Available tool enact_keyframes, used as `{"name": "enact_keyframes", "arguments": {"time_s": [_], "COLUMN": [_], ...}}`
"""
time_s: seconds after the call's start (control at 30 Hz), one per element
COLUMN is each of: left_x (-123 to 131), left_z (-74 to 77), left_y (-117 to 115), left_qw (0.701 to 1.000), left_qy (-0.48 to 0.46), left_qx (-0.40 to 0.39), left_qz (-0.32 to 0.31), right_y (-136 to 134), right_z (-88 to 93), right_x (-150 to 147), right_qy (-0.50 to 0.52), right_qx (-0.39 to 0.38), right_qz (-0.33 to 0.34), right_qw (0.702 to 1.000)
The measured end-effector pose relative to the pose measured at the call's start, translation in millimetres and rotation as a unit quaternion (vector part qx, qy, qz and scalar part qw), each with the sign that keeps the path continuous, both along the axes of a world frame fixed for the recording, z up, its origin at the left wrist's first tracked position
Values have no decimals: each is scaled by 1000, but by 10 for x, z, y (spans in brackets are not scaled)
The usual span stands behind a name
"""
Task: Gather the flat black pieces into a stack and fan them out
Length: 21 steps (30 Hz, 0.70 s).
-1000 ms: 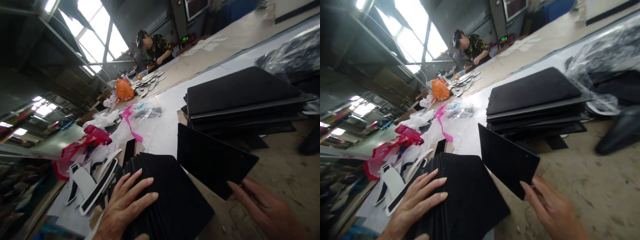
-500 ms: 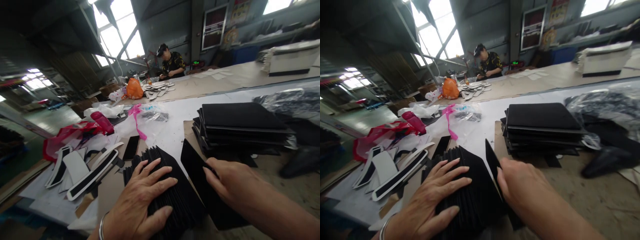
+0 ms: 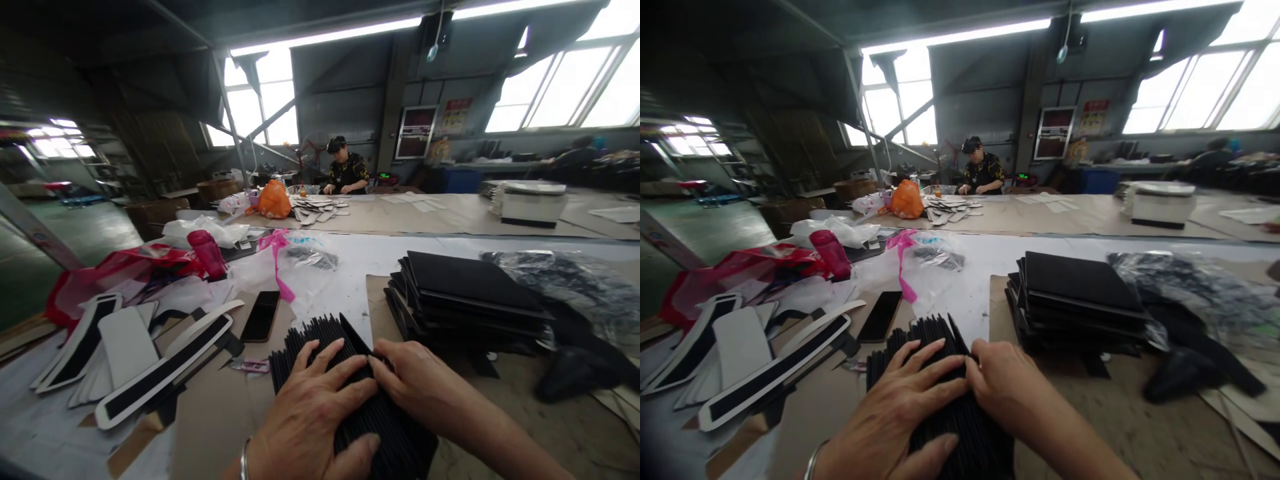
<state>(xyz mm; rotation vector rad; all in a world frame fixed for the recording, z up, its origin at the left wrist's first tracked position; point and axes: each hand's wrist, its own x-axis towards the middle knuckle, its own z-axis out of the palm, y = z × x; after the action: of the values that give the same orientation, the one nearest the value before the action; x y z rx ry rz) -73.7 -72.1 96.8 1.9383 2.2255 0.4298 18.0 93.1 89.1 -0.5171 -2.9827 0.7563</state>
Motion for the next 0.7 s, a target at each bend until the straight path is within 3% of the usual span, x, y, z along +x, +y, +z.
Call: {"name": "enact_keyframes", "arguments": {"time_s": [0.13, 0.43, 0.53, 0.63, 0.7], "left_x": [-15, -68, -69, -83, -106], "left_z": [-61, -39, -12, -39, -143], "left_y": [-15, 73, 107, 144, 167], "left_qw": [1000, 998, 997, 997, 993], "left_qy": [6, -35, -45, -4, 62], "left_qx": [27, 5, 21, 28, 37], "left_qz": [16, -53, -57, -76, -91], "right_y": [27, 65, 128, 206, 222], "right_z": [-160, -682, -673, -536, -396], "right_x": [61, 214, 198, 21, -193], "right_qy": [23, 128, 114, 110, 145], "right_qx": [-96, -297, -334, -294, -255], "right_qz": [35, -44, -51, -69, -69], "right_qw": [995, 945, 934, 947, 953]}}
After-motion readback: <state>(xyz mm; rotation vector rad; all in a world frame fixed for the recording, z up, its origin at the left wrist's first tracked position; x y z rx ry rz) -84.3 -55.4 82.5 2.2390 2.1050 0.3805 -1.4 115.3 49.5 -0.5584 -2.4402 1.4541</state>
